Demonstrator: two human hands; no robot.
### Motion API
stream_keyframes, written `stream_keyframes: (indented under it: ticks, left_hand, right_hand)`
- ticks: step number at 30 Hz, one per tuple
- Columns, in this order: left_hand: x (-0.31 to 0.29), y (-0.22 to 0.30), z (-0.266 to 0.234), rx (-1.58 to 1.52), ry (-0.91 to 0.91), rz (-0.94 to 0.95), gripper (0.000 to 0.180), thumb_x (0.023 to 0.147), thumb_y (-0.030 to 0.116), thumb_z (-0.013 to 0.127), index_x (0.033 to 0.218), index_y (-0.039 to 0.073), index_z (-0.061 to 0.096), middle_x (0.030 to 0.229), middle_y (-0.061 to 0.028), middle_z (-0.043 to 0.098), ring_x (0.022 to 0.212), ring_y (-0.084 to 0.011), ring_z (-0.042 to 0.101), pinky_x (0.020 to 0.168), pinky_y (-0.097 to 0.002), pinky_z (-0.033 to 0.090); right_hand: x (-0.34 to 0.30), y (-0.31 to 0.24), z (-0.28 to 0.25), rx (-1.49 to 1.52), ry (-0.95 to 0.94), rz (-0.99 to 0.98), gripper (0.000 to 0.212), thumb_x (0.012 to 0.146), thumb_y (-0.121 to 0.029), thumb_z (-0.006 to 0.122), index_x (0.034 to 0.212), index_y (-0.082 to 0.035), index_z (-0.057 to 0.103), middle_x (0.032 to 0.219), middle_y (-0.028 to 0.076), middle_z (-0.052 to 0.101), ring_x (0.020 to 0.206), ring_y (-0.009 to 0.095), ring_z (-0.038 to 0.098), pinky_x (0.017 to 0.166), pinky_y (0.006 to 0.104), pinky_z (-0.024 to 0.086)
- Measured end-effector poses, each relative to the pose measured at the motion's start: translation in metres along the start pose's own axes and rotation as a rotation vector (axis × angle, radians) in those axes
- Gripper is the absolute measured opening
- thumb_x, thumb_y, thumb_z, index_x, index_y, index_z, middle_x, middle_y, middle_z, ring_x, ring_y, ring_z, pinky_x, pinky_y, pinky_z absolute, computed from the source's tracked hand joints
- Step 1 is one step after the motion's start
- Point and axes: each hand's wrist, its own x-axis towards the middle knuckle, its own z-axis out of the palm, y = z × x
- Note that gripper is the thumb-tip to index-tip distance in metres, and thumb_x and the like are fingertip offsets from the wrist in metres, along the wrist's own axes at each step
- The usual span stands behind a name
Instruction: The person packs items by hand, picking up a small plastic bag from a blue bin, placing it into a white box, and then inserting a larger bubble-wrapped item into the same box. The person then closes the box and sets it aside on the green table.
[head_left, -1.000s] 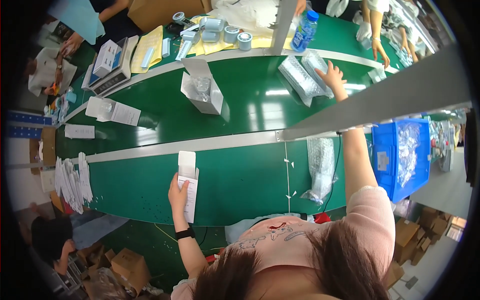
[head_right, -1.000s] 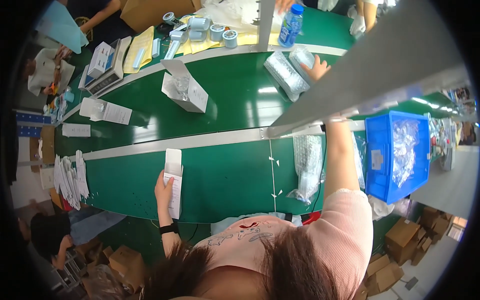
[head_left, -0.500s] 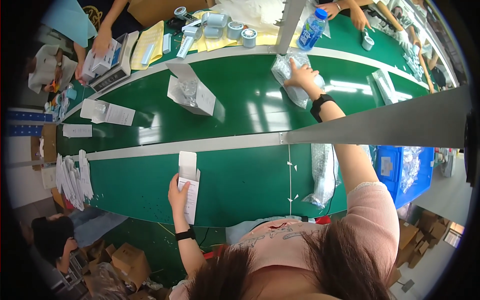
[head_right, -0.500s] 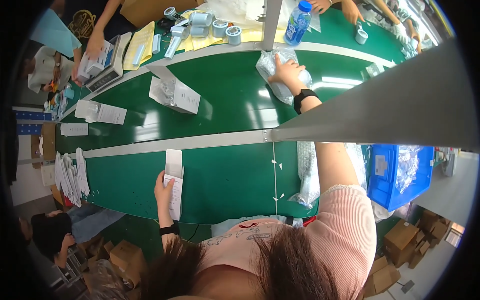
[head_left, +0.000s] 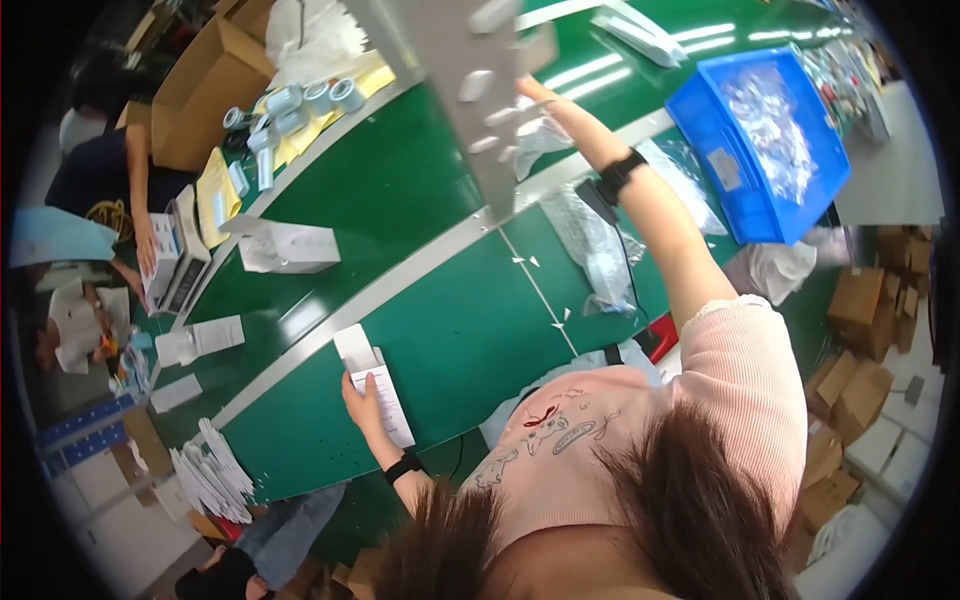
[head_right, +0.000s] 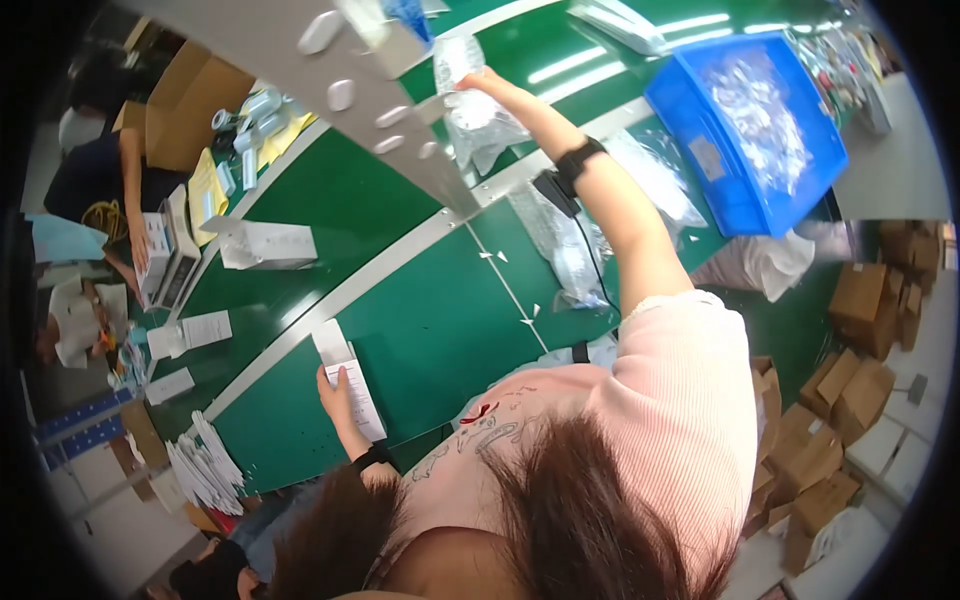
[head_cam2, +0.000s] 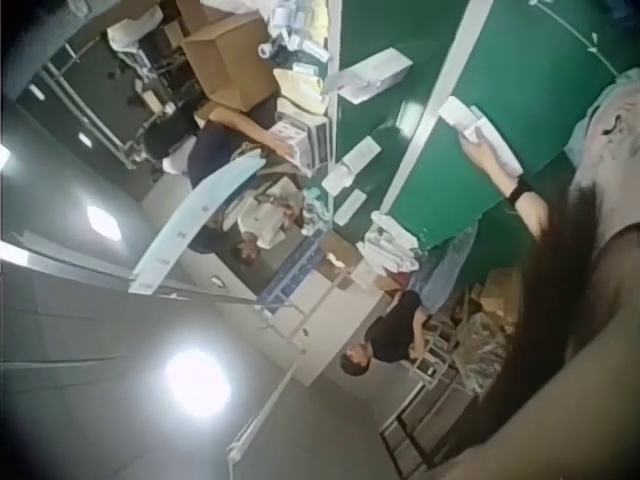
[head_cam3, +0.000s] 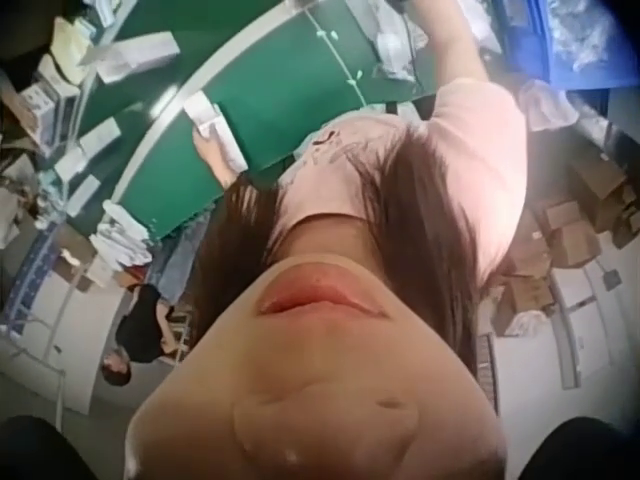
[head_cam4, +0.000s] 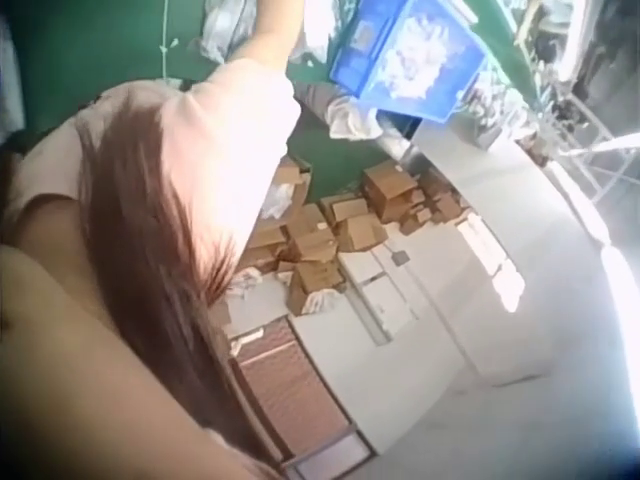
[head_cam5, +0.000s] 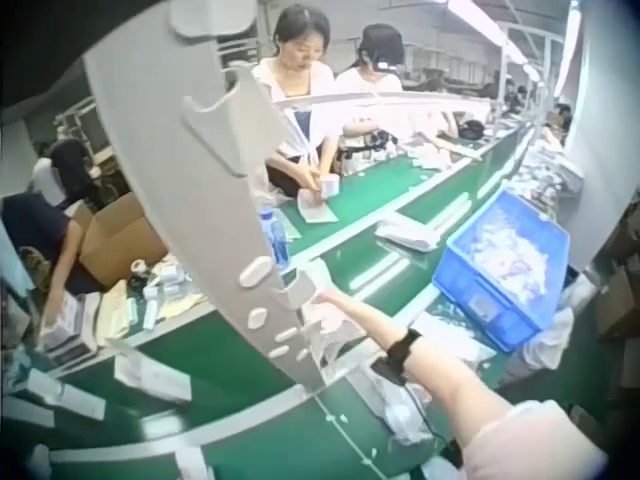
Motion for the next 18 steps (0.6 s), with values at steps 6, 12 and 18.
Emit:
stream_keyframes:
  ticks: [6,12,18]
  left_hand:
    - [-0.023,0.046,0.009,-0.138,-0.141,-0.033,0.052,0.079,0.024,0.061,0.121,0.001,0.043,0.122,-0.0191,0.046,0.112,-0.0316,0.046,0.092,-0.0372,0.036]
    - [-0.073,0.141,0.053,0.241,-0.234,0.158,0.053,0.077,0.017,0.062,0.122,0.001,0.041,0.13,-0.0201,0.038,0.118,-0.035,0.037,0.094,-0.0407,0.034]
    - [-0.086,0.229,0.12,-0.074,-0.236,0.526,0.062,0.074,0.022,0.066,0.126,0.005,0.036,0.126,-0.0202,0.039,0.121,-0.0335,0.031,0.093,-0.0423,0.036]
  right_hand:
    - [-0.12,-0.026,-0.112,-0.056,0.151,-0.126,0.066,0.072,-0.023,0.059,0.128,0.0,0.033,0.12,0.008,0.045,0.107,0.015,0.044,0.092,0.0273,0.033]
    - [-0.188,0.014,-0.198,-0.059,0.41,-0.003,0.062,0.07,-0.018,0.061,0.125,0.0,0.038,0.113,0.011,0.051,0.1,0.019,0.051,0.083,0.0301,0.043]
    - [-0.258,0.033,-0.219,0.559,0.533,0.197,0.058,0.072,-0.016,0.062,0.124,-0.001,0.04,0.105,0.013,0.057,0.089,0.025,0.059,0.075,0.0331,0.05]
